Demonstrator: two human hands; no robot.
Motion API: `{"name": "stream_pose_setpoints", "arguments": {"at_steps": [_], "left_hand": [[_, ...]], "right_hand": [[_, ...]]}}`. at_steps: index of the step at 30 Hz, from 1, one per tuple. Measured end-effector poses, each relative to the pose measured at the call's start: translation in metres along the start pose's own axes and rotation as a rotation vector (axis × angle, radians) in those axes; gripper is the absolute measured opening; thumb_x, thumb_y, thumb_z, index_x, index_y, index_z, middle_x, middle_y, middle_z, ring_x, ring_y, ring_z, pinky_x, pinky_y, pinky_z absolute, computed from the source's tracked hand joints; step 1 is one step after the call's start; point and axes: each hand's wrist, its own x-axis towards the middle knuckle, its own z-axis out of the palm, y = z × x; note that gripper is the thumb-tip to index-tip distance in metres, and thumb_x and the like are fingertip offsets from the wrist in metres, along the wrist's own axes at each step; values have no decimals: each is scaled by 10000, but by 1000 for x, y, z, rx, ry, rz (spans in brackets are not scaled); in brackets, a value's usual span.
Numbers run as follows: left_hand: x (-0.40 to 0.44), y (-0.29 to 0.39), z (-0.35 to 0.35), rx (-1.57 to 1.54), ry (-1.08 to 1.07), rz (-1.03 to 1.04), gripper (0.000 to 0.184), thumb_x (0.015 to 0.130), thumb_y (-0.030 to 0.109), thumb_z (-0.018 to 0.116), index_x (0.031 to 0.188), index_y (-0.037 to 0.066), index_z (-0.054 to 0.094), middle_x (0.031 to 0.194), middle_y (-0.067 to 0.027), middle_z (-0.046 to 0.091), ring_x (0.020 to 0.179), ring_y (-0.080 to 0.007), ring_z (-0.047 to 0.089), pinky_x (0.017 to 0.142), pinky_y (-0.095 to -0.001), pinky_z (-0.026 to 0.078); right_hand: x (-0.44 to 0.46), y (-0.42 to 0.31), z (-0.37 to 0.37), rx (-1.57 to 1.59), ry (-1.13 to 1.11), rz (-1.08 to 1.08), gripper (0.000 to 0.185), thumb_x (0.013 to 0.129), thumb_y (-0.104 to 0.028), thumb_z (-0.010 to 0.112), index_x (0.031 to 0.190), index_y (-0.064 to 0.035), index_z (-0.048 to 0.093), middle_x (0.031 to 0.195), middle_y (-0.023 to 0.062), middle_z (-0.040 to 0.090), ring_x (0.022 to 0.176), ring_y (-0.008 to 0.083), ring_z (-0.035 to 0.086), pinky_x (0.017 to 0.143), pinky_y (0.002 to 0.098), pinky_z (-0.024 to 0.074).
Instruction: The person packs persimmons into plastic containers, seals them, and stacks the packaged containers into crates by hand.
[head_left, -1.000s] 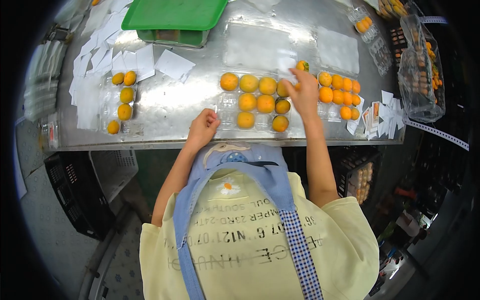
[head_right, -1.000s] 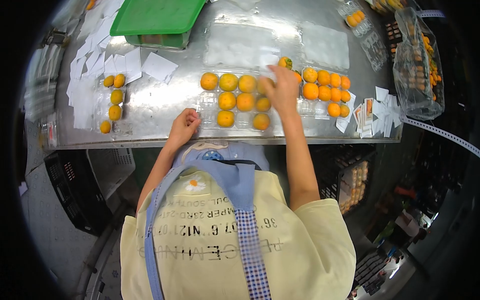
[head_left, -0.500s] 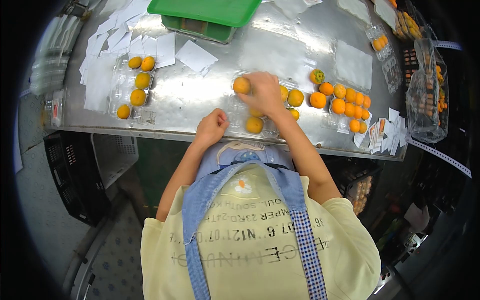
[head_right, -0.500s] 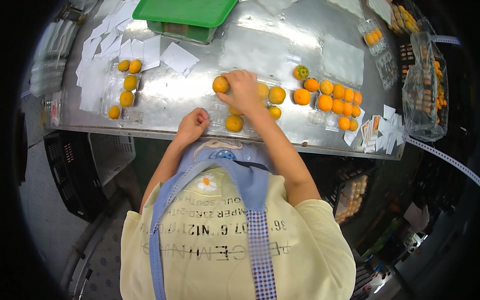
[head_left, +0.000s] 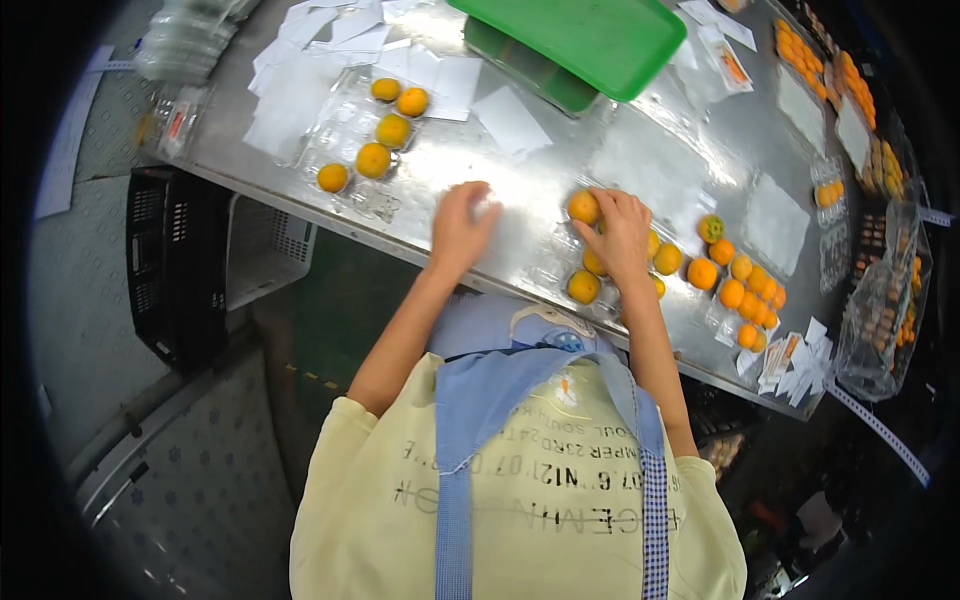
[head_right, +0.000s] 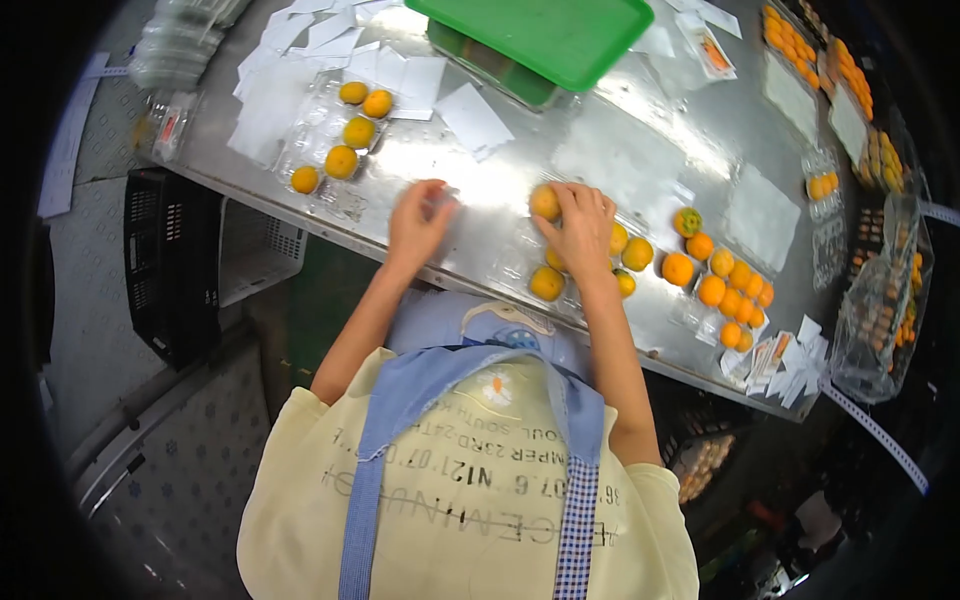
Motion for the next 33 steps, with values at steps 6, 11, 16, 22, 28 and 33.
{"name": "stream_pose_setpoints", "arguments": {"at_steps": [6,11,16,22,28,33], "left_hand": [[49,-48,-108,689,428,153,497,737,321,756,1124,57,590,1205,-141,526,1202,-344,392,1016,-478,289],[57,-72,-122,767,278,207,508,719,355,770,1109,78,601,1242,-130,519,1263,-373,339,1042,-526,245],[62,-65,-117,614,226,152,470,677,249,805,1051,54,597,1109,-111,588,1183,-326,423,1034,-472,273],[50,-11,-95,-82,316,58,392,719,102,774,1049,41,571,1000,-86,611,873,-200,579,781,-295,473],[-5,61,-22,-772,-398,-273,501,713,63,796,1132,47,523,1060,-51,589,953,-111,574,800,-251,473],[-21,62,5,-846,-477,-301,446,756,55,762,1140,40,535,1074,-74,587,966,-135,577,843,-269,476]], "right_hand": [[-7,-2,-11,112,115,51,359,740,-167,724,1077,-86,632,1054,98,613,1018,273,543,903,395,386],[-20,9,-14,148,159,60,220,769,-68,671,989,-57,654,981,107,629,949,277,570,853,373,413],[-31,6,-14,189,185,96,175,772,-29,653,946,-48,660,950,107,632,906,271,580,811,357,429],[-26,-30,-30,290,215,72,275,742,-67,704,1009,-46,637,958,119,628,931,281,580,809,367,456],[-11,-90,-31,567,-83,65,547,692,-132,766,1181,-45,537,1117,151,583,998,319,574,858,374,473],[-33,-73,-28,468,14,75,591,674,-135,772,1205,-45,529,1153,162,548,1050,331,550,884,376,457]]}}
